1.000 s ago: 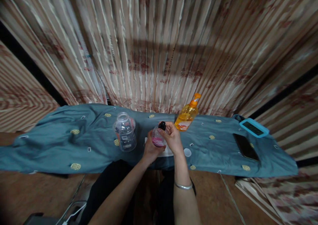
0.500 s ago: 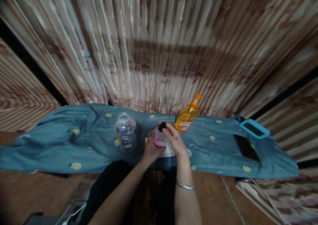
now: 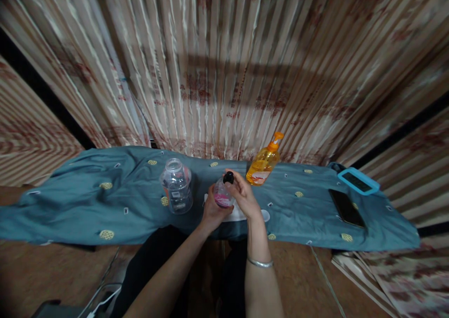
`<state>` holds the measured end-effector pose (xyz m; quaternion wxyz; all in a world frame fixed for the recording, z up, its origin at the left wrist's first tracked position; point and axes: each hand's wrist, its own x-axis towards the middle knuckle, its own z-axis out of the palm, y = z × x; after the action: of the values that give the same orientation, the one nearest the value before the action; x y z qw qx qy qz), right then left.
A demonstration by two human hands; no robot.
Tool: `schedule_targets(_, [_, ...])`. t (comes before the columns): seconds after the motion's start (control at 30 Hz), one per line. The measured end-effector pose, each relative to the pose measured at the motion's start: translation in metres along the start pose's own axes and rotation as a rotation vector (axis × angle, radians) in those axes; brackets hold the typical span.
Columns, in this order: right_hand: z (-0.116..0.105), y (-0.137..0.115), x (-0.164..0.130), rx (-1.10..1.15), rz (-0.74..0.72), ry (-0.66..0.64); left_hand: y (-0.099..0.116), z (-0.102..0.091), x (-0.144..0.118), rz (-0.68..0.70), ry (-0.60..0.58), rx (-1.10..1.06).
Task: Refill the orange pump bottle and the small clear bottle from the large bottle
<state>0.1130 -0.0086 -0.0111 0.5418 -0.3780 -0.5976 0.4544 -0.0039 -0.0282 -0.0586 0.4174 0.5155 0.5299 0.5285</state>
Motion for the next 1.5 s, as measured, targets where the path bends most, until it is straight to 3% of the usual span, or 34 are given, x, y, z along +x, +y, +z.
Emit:
schedule_targets(0.17, [0.007,0.01,0.004,-0.009,-0.015,0.114,0.001,0.001,0.001,-0.032,0.027,-0.012])
schedule_targets(0.4, [0.001,0.003,0.002,0.006,0.012,0.05,0.002,-0.001,0.001,-0.016,0.008,-0.007])
schedule_targets(0.63, [0.01,0.014,0.007,-0.031,-0.011,0.162,-0.002,0.002,0.003,-0.056,0.007,0.015])
schedule_targets(0.87, [0.006,0.005,0.002,-0.028,-0.041,0.108,-0.003,0.001,0.002,-0.028,0.007,-0.008])
schedule_targets(1.13, [0.009,0.017,0.005,-0.07,-0.111,0.256,-0.009,0.004,0.004,-0.026,-0.015,0.004])
schedule_targets(1.5, [0.011,0.002,-0.002,-0.219,-0.153,0.224,-0.012,0.005,0.002,-0.009,0.0,-0.025])
